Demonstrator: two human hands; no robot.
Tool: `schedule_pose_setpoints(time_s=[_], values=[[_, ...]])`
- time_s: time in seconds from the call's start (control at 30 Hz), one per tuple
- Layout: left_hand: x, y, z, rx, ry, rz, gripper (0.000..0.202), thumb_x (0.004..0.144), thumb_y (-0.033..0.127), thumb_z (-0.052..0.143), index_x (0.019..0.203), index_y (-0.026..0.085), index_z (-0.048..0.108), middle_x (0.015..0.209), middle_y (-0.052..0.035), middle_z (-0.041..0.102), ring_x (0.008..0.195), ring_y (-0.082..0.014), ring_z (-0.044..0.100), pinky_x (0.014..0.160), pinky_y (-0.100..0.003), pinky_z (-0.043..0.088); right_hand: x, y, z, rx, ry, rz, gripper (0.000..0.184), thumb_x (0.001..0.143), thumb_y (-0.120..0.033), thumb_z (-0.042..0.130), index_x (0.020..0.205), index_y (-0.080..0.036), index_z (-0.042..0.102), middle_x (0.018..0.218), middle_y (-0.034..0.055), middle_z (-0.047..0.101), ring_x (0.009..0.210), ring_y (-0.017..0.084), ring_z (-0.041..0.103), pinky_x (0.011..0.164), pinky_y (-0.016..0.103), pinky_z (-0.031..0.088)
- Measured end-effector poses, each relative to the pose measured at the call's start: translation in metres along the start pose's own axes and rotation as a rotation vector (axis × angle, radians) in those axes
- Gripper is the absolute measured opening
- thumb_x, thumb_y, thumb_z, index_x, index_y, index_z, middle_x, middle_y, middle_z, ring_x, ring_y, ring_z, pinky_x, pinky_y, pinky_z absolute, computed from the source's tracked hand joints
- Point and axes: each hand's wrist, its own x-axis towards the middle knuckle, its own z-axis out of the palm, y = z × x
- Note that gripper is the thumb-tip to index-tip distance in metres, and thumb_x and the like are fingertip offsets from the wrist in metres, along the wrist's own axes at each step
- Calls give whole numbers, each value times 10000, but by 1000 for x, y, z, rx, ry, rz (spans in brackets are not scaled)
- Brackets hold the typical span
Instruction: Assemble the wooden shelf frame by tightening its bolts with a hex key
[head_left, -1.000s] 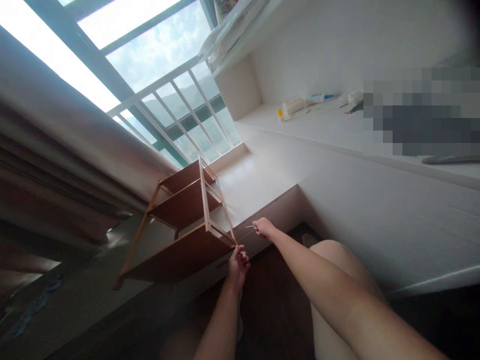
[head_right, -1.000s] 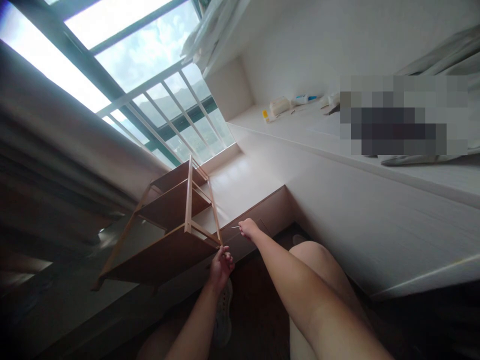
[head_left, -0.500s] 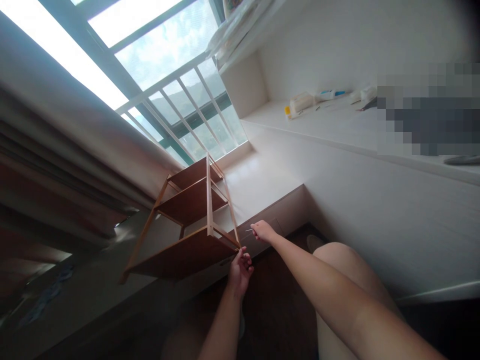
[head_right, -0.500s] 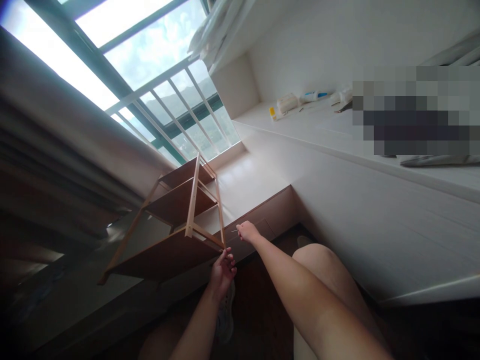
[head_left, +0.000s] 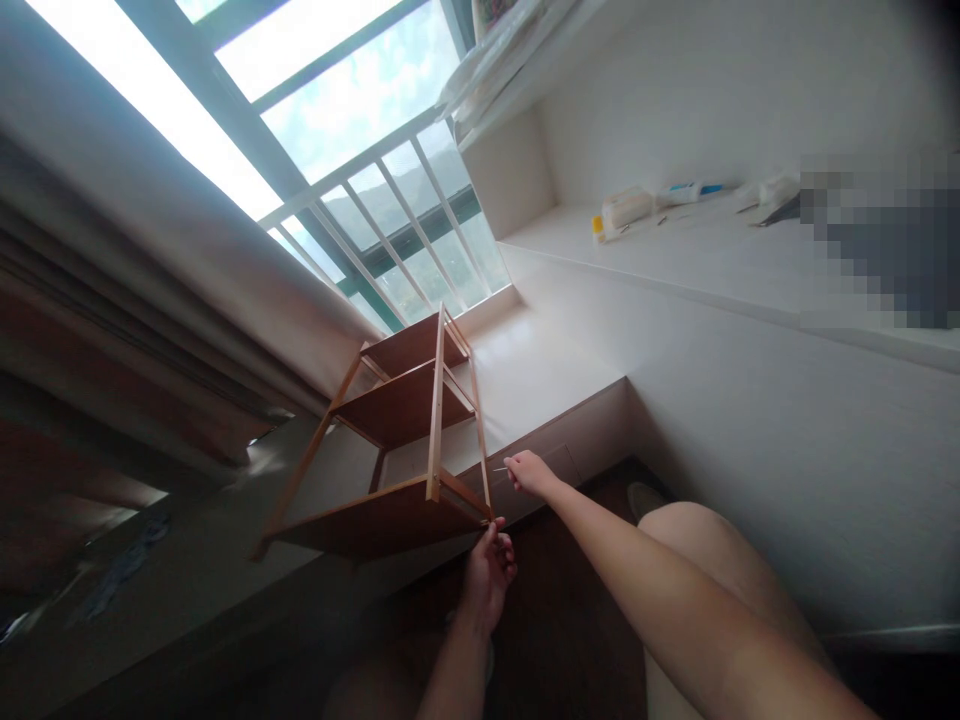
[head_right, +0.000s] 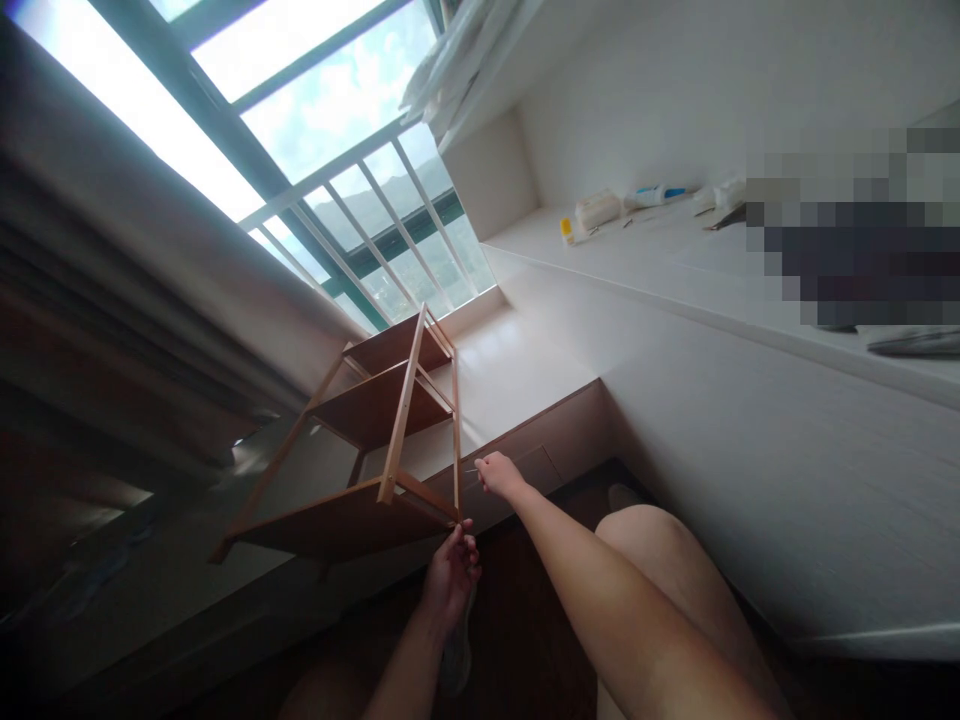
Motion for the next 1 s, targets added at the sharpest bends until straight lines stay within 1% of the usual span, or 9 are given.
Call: schedule_pose_setpoints(time_s=[0.2,0.33,0.47,0.53,0.6,0.7,0.77,0.87,1.0], values=[[-7,-3,-9,156,30,-64,588,729,608,595,1175,230,533,884,-11,641,596,-60,543,523,-175,331,-3,-3,5,18,6,-8,367,880,-341,374,637,-137,559,458,8,522,390,69,415,455,191,313],[-35,3,-5,536,64,-111,587,694,654,588,1045,184,592,828,-78,682,506,-112,551,448,-193,285,-4,-8,6,35,42,-65,372,886,-349,321,682,-145,557,534,14,564,424,70,441,467,188,323],[-99,48,26,956,-22,126,400,760,554,573,754,168,678,564,-57,618,401,-105,454,440,-223,251,-5,-17,6,61,72,-148,373,879,-367,309,676,-151,537,630,34,605,505,78,488,489,182,346],[-127,89,46,1005,-32,428,329,787,485,579,715,186,697,586,-61,628,514,-126,512,510,-225,297,-7,-22,7,79,66,-167,399,882,-394,286,682,-153,533,663,44,607,533,87,499,485,185,362],[-136,134,65,970,102,744,242,755,415,647,664,194,685,644,-55,635,616,-131,516,576,-216,312,-8,-26,8,97,47,-173,418,884,-416,265,702,-154,534,698,53,607,554,96,510,468,188,374],[-104,191,86,861,321,924,185,708,359,708,785,192,690,714,-42,630,644,-119,483,608,-195,302,-11,-28,12,114,9,-172,411,884,-422,259,714,-154,520,722,58,599,556,97,513,443,187,385],[-65,215,96,904,438,884,329,612,345,792,872,184,670,704,-33,619,643,-123,490,599,-193,283,-10,-26,15,136,-12,-169,406,882,-430,267,710,-154,510,712,59,589,546,96,505,433,189,388],[-14,227,107,1068,452,632,393,525,348,845,761,164,591,606,-24,569,666,-160,564,590,-196,312,-8,-22,18,208,-27,-160,400,873,-449,283,707,-156,500,707,62,587,529,98,492,412,198,379],[12,224,121,1379,384,414,221,708,242,656,884,147,562,690,-71,643,716,-187,640,653,-235,427,-5,-23,19,273,-27,-173,397,854,-461,312,690,-154,505,665,49,575,497,99,478,398,201,358]])
